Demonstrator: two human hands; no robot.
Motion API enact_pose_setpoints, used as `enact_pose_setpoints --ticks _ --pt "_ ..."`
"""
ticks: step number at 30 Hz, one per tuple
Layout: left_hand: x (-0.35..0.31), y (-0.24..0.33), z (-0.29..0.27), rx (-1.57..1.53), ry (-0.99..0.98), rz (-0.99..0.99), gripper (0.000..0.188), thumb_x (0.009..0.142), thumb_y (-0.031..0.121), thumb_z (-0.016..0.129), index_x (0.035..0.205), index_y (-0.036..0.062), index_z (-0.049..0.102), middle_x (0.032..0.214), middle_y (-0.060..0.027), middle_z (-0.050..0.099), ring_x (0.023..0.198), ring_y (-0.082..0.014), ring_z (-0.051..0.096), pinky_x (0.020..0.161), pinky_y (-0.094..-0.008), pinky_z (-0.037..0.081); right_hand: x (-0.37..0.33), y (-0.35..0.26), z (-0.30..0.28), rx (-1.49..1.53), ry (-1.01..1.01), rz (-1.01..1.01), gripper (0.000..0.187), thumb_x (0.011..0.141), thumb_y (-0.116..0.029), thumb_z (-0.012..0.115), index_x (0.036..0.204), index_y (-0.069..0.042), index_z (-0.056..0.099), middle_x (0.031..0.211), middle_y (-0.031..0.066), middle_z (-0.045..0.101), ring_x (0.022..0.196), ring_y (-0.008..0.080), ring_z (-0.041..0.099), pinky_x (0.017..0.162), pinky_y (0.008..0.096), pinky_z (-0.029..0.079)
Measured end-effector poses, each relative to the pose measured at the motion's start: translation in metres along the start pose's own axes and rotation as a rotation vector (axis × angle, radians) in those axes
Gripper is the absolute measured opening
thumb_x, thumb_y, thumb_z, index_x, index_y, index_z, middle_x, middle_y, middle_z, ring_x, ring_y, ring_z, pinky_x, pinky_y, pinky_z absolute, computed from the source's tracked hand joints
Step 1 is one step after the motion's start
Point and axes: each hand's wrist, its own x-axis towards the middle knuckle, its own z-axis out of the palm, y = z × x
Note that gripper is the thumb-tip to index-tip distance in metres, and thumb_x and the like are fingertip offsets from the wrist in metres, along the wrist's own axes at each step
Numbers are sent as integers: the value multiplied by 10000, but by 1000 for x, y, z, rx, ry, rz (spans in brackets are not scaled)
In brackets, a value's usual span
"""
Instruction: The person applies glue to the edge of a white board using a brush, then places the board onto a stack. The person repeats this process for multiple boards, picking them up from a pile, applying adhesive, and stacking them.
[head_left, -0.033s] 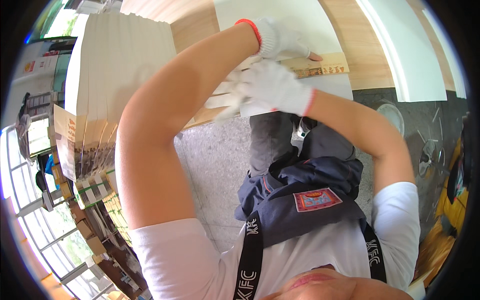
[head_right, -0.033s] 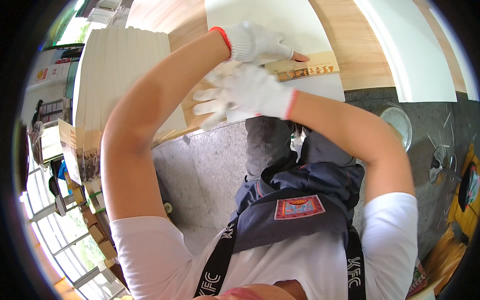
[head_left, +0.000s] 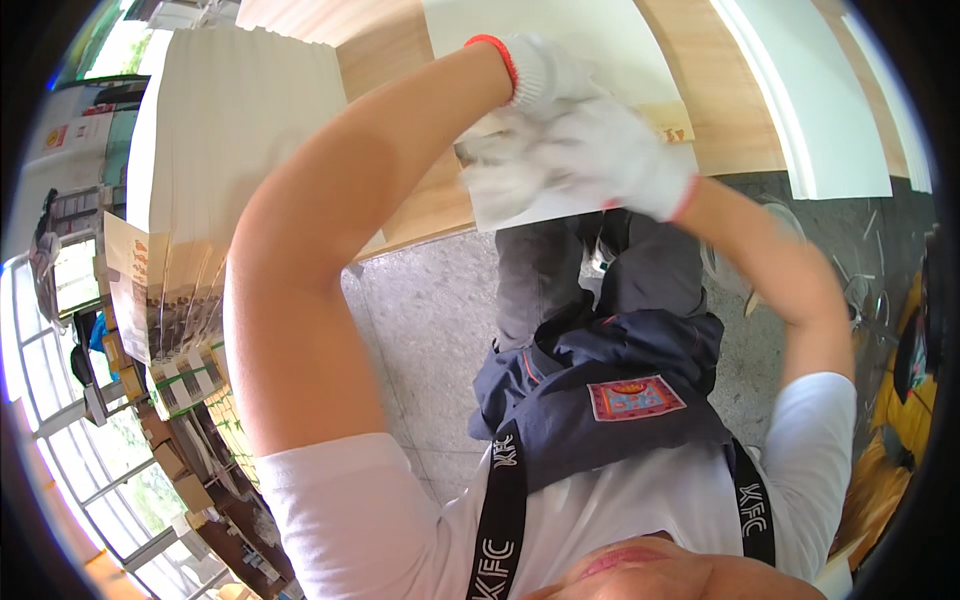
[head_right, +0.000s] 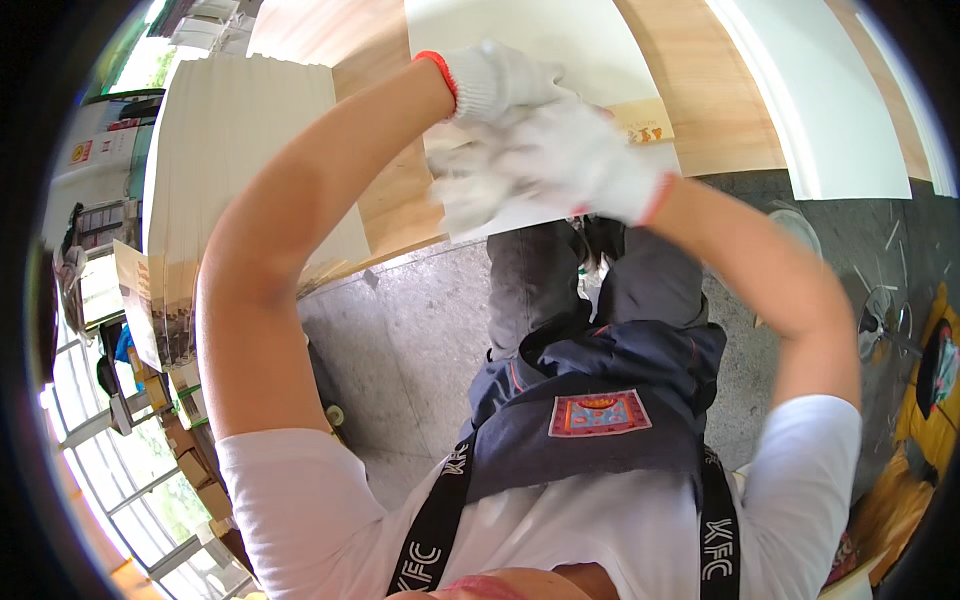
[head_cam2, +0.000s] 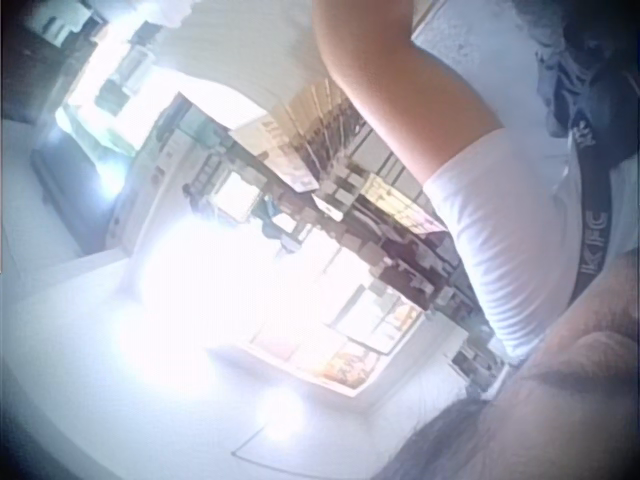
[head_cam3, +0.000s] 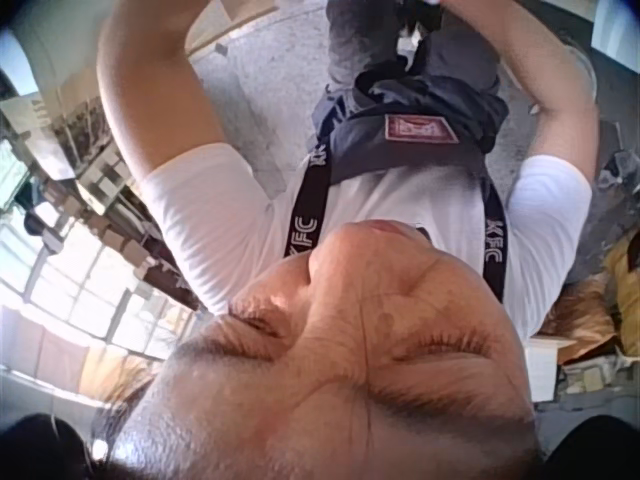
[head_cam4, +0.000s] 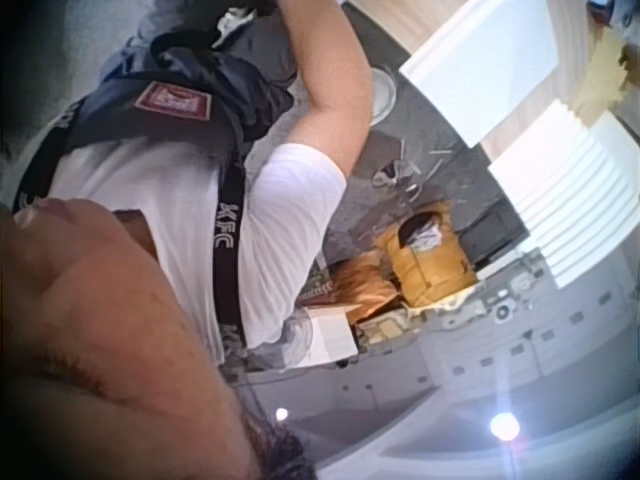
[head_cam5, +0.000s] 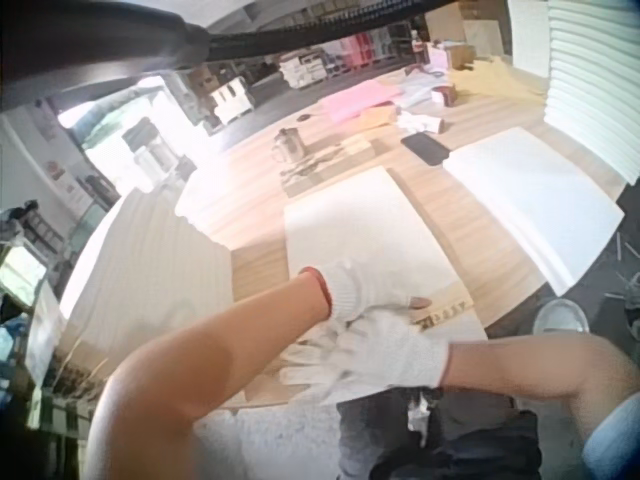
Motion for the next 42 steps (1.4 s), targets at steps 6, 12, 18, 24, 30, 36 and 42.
enact_pose_setpoints --ticks 6,12,18,24,30,36,42 --pt "3 10 -9 -223 -136 -100 815 782 150 737 1484 321 359 1288 -42 586 1037 -279 655 840 -400 543 -109 34 -87 -307 24 193 213 705 -142 650 910 -152 706 825 19 584 804 225 622 642 368 468" --pt "5 -10 4 316 -72 116 976 708 59 781 1484 431 321 1410 -33 489 1123 -315 630 890 -423 553 -9 -11 -54 -347 -374 303 191 833 -274 619 856 -95 681 705 67 650 741 219 681 610 377 537" --pt "15 0 2 204 -115 51 993 745 52 752 1479 526 279 1435 -37 467 1141 -314 614 945 -410 537 93 -54 39 -213 -348 230 284 851 -285 643 1072 -118 700 985 75 653 835 245 672 612 442 530" --pt "3 5 -3 128 -52 41 847 810 64 689 1483 444 342 1373 -43 528 1126 -307 624 894 -414 546 75 -45 31 -123 -304 117 327 832 -209 631 1146 -130 678 1160 89 613 1021 261 648 756 461 554" --pt "5 -8 18 297 46 122 783 854 68 627 1479 453 354 1229 -49 601 1016 -279 675 810 -396 563 -76 29 -61 -184 -123 225 216 754 -257 681 935 -152 625 942 46 630 906 238 631 744 353 519" --pt "-5 29 33 499 253 -65 607 911 87 567 1403 430 473 1114 -33 647 866 -226 712 741 -343 573 -88 55 -116 -536 -581 677 397 861 -299 668 1233 -179 599 1189 109 599 1014 247 624 813 377 528" --pt "-45 114 101 -714 758 -90 548 826 51 585 1362 32 473 1299 -141 563 1264 -344 506 1041 -433 437 -78 36 -104 -779 -4 469 463 882 -388 658 1307 -216 594 1298 70 559 1240 291 517 951 397 489"
